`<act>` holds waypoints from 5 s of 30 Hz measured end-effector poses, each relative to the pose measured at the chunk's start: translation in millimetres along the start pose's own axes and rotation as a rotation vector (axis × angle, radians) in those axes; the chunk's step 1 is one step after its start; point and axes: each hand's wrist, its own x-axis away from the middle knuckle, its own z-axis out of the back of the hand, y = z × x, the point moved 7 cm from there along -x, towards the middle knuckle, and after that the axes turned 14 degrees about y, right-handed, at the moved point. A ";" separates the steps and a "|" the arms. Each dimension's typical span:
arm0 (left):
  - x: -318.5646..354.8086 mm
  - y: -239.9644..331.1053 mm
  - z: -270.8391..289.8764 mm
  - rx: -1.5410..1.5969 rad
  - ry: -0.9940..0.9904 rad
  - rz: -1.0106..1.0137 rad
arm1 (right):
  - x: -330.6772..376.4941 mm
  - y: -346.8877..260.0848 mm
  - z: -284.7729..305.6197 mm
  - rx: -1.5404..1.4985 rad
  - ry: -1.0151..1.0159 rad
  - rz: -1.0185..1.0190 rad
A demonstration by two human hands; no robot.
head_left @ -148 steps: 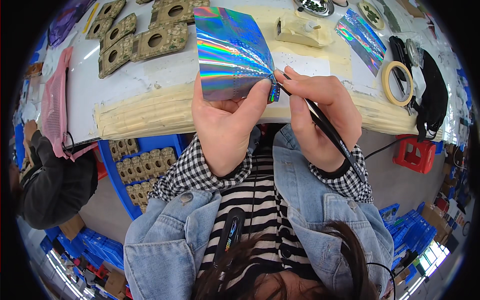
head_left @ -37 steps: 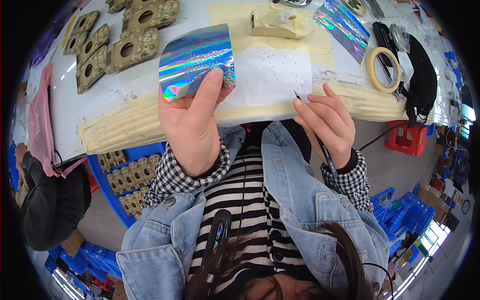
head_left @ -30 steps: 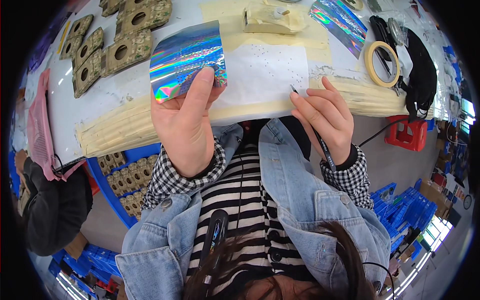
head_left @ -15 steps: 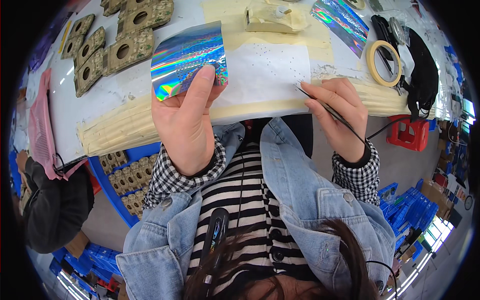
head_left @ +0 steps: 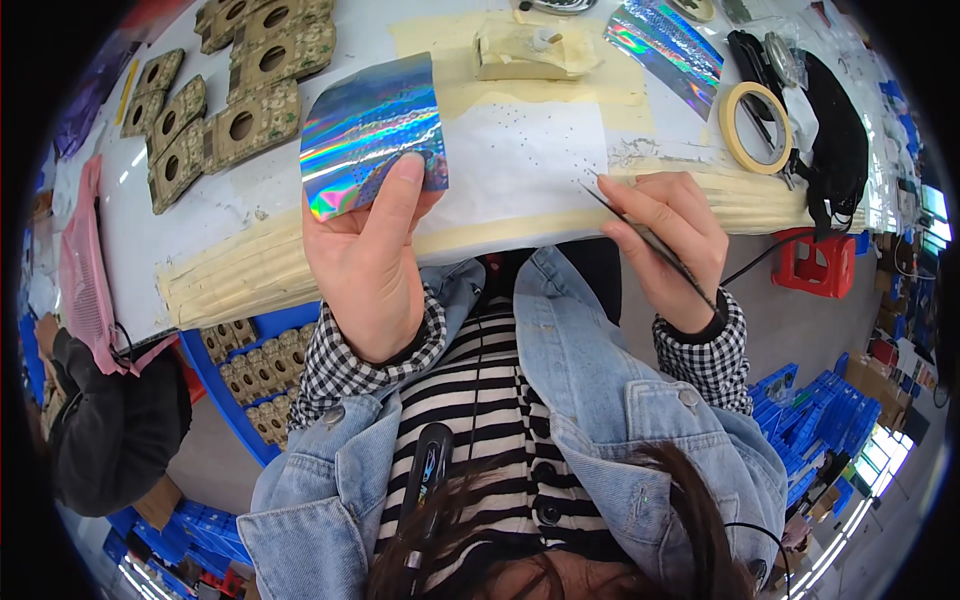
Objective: The recorder is using a pen and tweezers to detail toy tank parts and work with holographic stickers.
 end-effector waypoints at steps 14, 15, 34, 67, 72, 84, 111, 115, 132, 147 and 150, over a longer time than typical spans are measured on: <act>-9.6 1.5 2.9 0.000 0.057 -0.148 | 2.4 24.3 17.0 0.023 0.197 -0.007; -11.9 2.8 3.2 0.005 0.056 -0.175 | 3.3 30.2 19.0 0.011 0.247 -0.034; -22.9 -1.2 2.4 -0.061 0.107 -0.314 | 2.3 33.9 8.8 -0.101 0.100 0.063; -19.8 2.9 -4.9 -0.005 0.030 -0.310 | 16.5 16.6 -7.8 -0.090 -0.013 0.147; -19.5 3.1 -5.6 -0.012 0.049 -0.305 | 10.7 15.6 -5.2 -0.106 -0.010 0.114; -19.7 3.4 -4.0 0.006 0.031 -0.316 | -1.9 10.0 -12.6 -0.072 0.006 0.152; -17.9 0.4 -1.4 0.015 0.033 -0.189 | -34.0 -14.8 -12.0 -0.247 0.106 0.067; -8.4 4.7 -6.3 0.003 0.016 -0.113 | -39.7 -34.3 -20.2 -0.331 0.055 0.157; 2.0 8.5 -6.4 0.025 -0.044 -0.004 | -44.2 -45.9 -30.9 -0.431 0.089 0.114; 9.9 13.9 -11.2 0.039 -0.081 -0.034 | -35.4 -36.5 -36.0 -0.425 0.120 0.042; 10.6 15.1 -12.8 0.044 -0.084 -0.040 | -33.3 -29.9 -38.9 -0.605 0.149 -0.053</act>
